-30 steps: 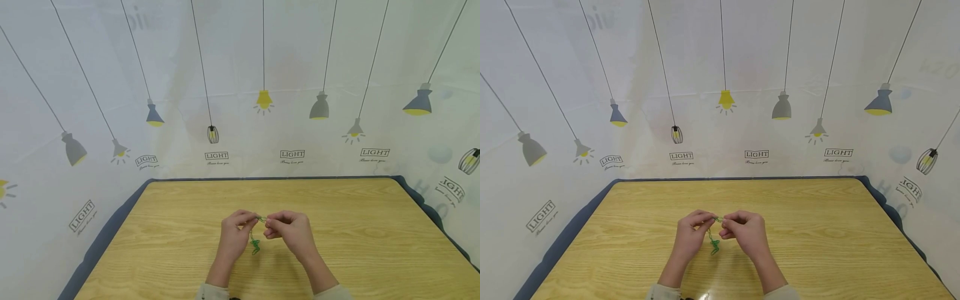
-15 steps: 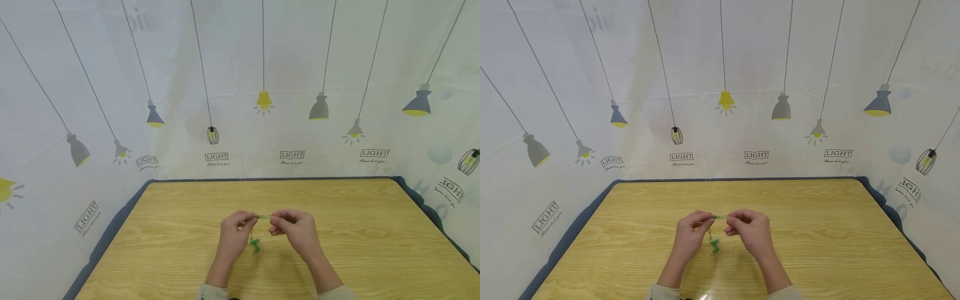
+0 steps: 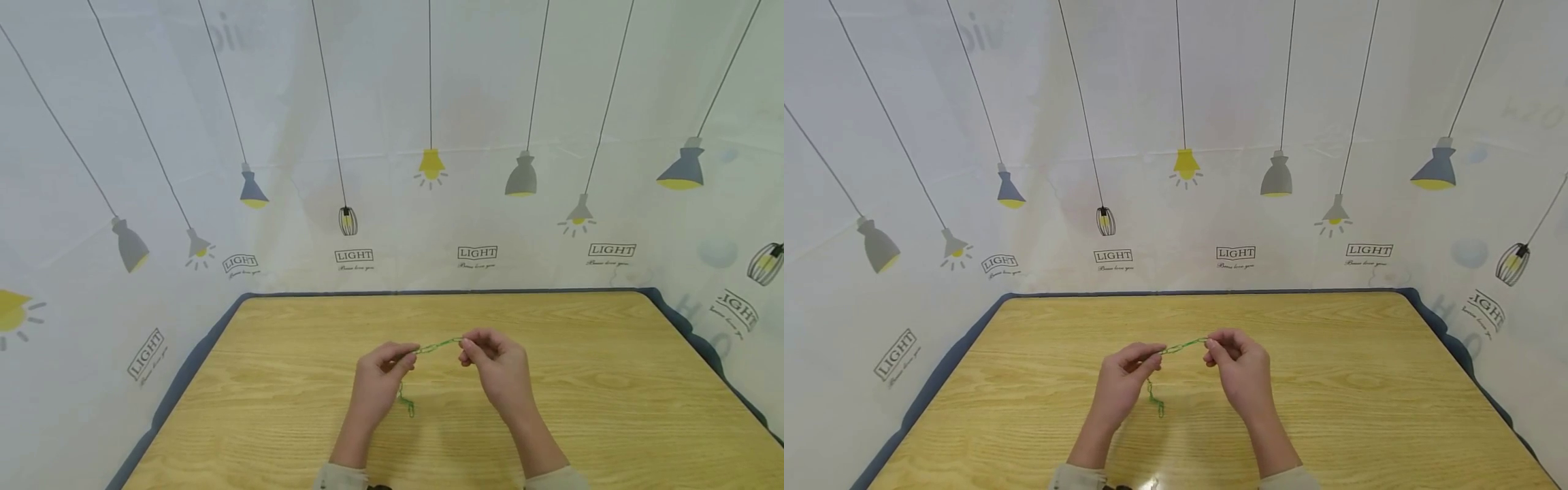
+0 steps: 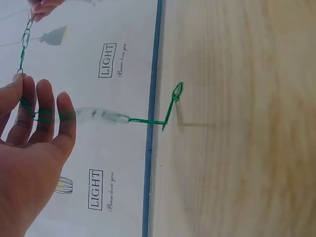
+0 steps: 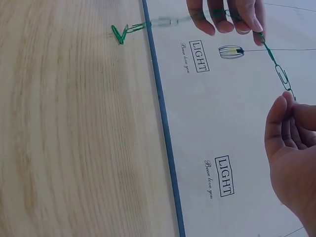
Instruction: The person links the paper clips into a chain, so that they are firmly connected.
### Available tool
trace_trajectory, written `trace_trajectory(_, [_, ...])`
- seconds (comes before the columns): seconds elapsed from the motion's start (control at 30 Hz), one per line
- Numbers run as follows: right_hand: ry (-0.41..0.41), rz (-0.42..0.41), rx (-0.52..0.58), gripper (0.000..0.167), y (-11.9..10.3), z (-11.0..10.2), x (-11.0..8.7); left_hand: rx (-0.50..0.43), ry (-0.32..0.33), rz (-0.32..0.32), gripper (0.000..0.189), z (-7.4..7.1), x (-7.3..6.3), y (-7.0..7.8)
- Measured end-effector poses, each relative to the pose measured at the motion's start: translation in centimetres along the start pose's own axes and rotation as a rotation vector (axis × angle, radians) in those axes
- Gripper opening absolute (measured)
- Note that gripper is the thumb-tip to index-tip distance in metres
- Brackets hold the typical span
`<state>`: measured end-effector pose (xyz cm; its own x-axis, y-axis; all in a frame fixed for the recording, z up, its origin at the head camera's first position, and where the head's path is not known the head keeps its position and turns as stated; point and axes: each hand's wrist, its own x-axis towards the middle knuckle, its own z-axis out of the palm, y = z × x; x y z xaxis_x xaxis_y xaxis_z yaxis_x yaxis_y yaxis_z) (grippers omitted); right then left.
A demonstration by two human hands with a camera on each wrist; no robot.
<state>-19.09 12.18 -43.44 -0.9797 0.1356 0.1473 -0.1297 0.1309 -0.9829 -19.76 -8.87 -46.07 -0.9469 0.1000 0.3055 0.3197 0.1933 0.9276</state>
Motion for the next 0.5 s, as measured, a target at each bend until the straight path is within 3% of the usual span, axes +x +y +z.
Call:
trace_trajectory(0.27, [0.05,-0.002,0.005,0.012,-0.2,-0.4,0.2,-0.083,0.022,-0.051,0.019,-0.8,0.2,0.1])
trace_trajectory(0.5, [0.078,0.01,0.045,0.012,-0.2,-0.9,0.1,-0.074,0.081,-0.08,0.018,-2.4,0.3,-0.2])
